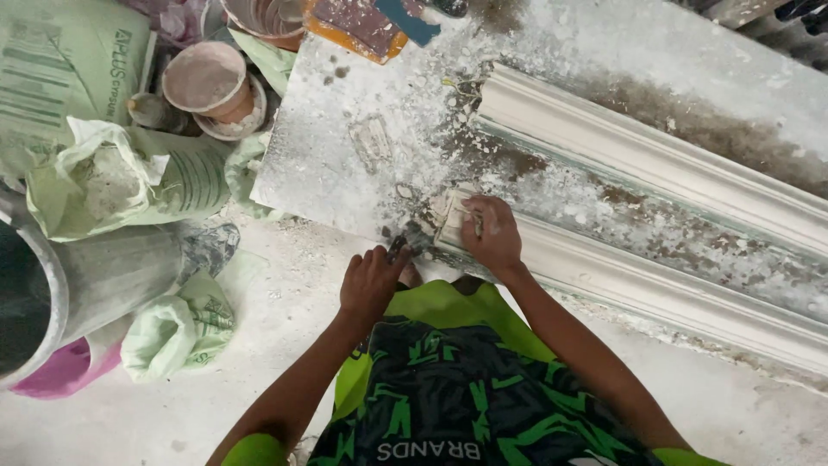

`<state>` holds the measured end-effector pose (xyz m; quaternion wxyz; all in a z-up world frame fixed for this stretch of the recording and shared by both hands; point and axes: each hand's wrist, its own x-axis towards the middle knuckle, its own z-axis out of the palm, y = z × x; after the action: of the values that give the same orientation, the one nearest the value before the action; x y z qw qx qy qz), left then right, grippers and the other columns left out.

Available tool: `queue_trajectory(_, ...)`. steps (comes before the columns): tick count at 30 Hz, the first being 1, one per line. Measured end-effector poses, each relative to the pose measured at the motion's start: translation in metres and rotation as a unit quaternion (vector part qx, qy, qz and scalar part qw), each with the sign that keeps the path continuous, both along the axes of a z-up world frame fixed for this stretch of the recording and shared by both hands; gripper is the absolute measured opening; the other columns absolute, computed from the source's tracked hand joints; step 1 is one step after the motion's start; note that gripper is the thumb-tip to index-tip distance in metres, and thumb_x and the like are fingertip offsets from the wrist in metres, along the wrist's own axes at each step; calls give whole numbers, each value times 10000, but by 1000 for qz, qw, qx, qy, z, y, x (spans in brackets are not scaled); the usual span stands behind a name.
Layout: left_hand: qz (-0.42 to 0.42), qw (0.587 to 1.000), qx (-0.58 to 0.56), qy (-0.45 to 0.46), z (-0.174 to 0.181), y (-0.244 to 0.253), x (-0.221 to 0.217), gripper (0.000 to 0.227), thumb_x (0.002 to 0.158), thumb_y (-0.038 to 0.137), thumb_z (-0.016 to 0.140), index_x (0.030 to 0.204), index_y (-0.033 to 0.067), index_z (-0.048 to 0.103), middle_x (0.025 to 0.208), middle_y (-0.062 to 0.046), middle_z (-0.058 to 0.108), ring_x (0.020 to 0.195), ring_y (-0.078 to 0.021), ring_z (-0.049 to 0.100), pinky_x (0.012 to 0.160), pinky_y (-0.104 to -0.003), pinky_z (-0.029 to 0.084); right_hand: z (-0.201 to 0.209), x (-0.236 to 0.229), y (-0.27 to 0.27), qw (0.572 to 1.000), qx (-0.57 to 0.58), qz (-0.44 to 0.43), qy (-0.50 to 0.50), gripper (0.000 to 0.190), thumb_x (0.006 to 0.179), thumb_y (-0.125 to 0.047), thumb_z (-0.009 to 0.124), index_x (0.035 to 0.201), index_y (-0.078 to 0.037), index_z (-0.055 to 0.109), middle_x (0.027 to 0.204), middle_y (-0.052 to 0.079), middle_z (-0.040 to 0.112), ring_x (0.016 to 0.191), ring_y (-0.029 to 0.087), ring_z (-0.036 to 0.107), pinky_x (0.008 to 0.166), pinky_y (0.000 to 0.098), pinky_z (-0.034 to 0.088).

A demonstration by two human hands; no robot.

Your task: Smoothing and refining the edges of decorative plaster molding strips using a putty knife.

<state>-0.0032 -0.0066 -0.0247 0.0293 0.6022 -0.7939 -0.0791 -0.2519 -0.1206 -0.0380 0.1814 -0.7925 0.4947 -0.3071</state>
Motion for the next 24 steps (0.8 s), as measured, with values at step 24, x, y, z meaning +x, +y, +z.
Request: queue_trajectory(24,-22,995,82,45,-29,-59,-21,534,906,168,718,1423,163,583,961,-131,673,833,-303,717,726,-435,563,1,4,0,1000,-16,-8,6,203,932,-136,695,1125,-85,660,1189,134,687,1168,363,618,1027,466,500)
